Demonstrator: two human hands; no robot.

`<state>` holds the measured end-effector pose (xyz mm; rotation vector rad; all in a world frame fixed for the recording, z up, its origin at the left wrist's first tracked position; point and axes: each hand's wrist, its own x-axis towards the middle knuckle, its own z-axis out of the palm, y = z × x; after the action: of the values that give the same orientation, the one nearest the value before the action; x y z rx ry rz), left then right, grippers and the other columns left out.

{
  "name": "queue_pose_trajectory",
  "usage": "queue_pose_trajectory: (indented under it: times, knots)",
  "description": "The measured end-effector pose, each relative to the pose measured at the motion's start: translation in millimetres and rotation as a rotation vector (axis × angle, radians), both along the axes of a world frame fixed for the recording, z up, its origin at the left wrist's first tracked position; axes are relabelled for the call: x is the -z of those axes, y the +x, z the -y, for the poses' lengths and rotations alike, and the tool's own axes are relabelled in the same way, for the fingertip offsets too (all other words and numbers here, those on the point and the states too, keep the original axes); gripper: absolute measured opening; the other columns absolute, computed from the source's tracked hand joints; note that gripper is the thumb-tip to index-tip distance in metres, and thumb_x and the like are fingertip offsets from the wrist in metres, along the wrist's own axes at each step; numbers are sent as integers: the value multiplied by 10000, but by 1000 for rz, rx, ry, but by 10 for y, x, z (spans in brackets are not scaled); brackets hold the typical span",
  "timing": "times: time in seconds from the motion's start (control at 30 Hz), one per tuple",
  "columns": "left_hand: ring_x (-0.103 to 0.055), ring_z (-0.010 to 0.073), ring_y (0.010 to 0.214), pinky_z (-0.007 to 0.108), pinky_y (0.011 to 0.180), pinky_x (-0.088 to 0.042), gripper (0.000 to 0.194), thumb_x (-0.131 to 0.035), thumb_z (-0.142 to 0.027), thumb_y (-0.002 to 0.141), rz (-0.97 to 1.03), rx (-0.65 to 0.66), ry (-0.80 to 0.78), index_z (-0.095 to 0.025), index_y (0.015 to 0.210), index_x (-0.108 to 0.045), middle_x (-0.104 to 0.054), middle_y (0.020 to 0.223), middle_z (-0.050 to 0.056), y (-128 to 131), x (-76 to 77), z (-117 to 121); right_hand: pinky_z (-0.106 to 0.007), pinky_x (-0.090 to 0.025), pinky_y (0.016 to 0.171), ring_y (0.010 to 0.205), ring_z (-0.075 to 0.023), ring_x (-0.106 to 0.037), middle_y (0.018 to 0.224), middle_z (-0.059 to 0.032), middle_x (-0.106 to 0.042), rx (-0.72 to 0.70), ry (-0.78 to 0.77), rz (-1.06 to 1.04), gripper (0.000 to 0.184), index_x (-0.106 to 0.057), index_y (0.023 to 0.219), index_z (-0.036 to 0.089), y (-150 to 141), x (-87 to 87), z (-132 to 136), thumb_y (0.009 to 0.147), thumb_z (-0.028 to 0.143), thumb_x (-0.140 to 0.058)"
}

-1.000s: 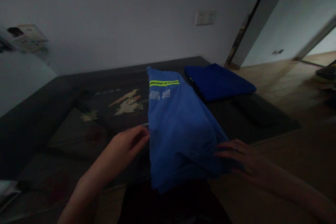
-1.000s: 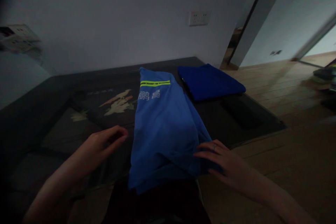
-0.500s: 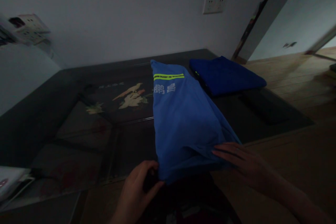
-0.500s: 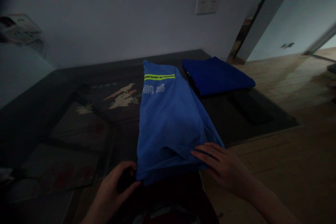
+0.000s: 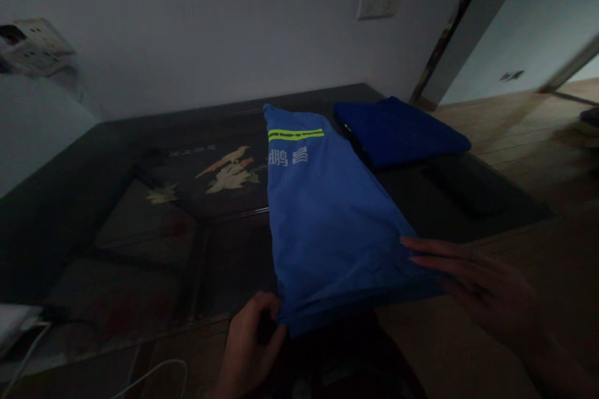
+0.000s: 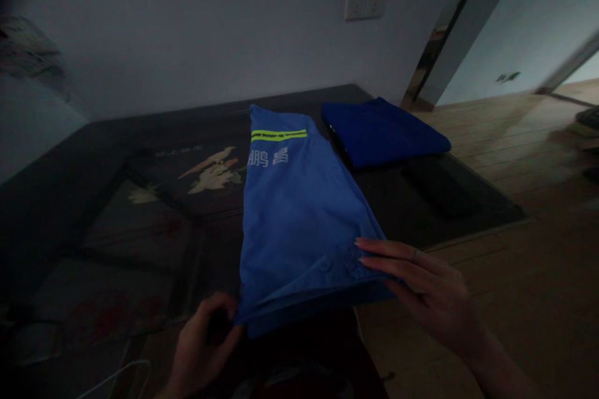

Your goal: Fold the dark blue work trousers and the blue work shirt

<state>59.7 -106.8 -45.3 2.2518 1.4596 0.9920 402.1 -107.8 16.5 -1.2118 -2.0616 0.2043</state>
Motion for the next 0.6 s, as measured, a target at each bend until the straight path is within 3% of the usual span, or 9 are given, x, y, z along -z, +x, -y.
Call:
queue_pose_trajectory:
  times: [0.13,0.27,0.37,0.47,0.6]
  knots:
    - [-596,116,556,206,564,-486,125,-468,-149,786,-23,-13,86,-217,731,-557,-600,584,-11,-9,-7,85,-314,-586,845,976,-190,-665,1167,46,-653,-15,-5,-47,319,-612,1137,405,56,-58,12,899,217,-512]
    - [-646,145,668,248,657,-513,144,-448,-146,801,-21,1,97,-228,756,-558,-666,688,29,2,60,166,-294,-594,816,957,-185,-672,1123,38,-675,-18,-24,-60,294,-624,1112,407,133,15,61,895,237,-523]
    - [-628,145,565,229,546,-501,97,-452,-207,761,-23,-19,-31,-242,820,-520,-635,624,-4,16,185,206,-267,-581,826,963,-166,-670,1078,15,-695,-37,-5,-58,294,-628,1102,359,186,175,118,890,188,-518]
    - [-591,142,454,219,442,-471,298,-467,-241,728,46,-84,-216,-240,1026,-463,-614,585,-40,55,317,233,-274,-556,869,1005,-162,-651,1086,-22,-691,-63,13,1,342,-613,1147,293,214,385,161,884,122,-478]
    - [-690,179,648,254,567,-552,468,-439,-256,752,178,-66,-297,-239,1218,-394,-709,805,19,124,385,235,-284,-529,909,1060,-164,-616,1099,-62,-678,-57,74,123,409,-589,1222,243,204,580,174,887,83,-418]
